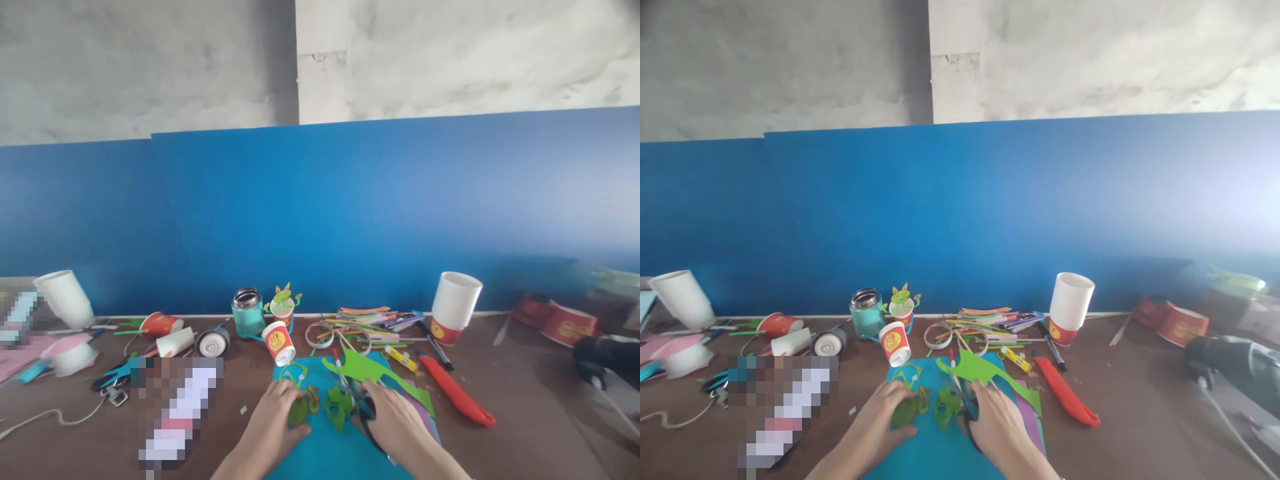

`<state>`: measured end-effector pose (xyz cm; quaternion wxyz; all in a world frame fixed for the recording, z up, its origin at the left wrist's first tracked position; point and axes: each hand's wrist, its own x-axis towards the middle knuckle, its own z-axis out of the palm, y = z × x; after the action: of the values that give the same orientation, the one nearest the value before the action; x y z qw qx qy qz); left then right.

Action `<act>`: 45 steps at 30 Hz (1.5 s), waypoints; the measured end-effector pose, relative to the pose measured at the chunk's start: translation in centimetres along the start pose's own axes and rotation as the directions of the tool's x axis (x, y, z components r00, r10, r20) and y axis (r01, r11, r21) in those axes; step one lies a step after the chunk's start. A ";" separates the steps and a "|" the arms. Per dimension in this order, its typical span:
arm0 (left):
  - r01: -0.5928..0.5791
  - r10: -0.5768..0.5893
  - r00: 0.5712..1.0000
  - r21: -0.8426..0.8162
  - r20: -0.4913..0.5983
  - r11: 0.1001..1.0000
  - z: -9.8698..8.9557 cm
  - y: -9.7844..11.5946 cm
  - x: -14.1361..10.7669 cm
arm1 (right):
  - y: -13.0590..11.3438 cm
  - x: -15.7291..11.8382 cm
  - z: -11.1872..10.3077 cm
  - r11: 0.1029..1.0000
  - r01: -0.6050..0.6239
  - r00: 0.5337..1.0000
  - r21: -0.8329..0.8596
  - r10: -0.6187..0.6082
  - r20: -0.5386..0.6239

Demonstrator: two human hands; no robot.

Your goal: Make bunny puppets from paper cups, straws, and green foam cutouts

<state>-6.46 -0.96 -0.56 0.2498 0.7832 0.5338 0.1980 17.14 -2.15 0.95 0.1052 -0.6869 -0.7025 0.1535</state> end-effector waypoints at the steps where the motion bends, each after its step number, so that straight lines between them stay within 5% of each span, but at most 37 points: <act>1: 0.016 -0.016 1.000 -0.029 -0.004 0.999 0.1 0.0 0.0 | 0.0 0.1 -0.1 1.000 -0.008 1.000 -0.009 0.008 0.009; 10: 0.125 -0.129 0.990 -0.075 -0.050 0.989 -0.3 -1.0 -0.4 | 0.6 0.3 -0.6 0.998 -0.013 1.000 -0.054 0.014 0.014; 16: 0.075 -0.075 0.997 -0.023 -0.004 0.997 0.2 -1.0 -0.4 | 0.5 0.2 0.2 0.999 -0.013 1.000 -0.033 0.013 0.011; 22: 0.092 -0.091 0.995 0.023 -0.039 0.996 0.3 -0.3 -0.4 | 1.7 1.2 0.5 0.956 -0.133 0.940 0.261 0.039 0.338; 27: 0.073 -0.071 0.995 0.021 -0.070 0.997 0.7 -0.7 -0.5 | 1.3 0.5 0.6 0.991 0.048 0.991 0.123 -0.062 0.116; 32: 0.054 -0.053 0.998 0.032 -0.042 0.998 1.3 -1.5 -0.2 | 0.4 -0.2 0.4 0.991 0.125 0.992 0.050 -0.126 0.020; 45: 0.043 -0.062 0.992 -0.165 -0.107 0.985 0.3 -1.3 -0.1 | 1.3 2.2 0.6 0.986 0.078 0.979 -0.146 -0.104 -0.173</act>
<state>-7.26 -0.73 -1.57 0.2875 0.7337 0.5495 0.2777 18.10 0.05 -0.25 0.1272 -0.6707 -0.7298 0.0367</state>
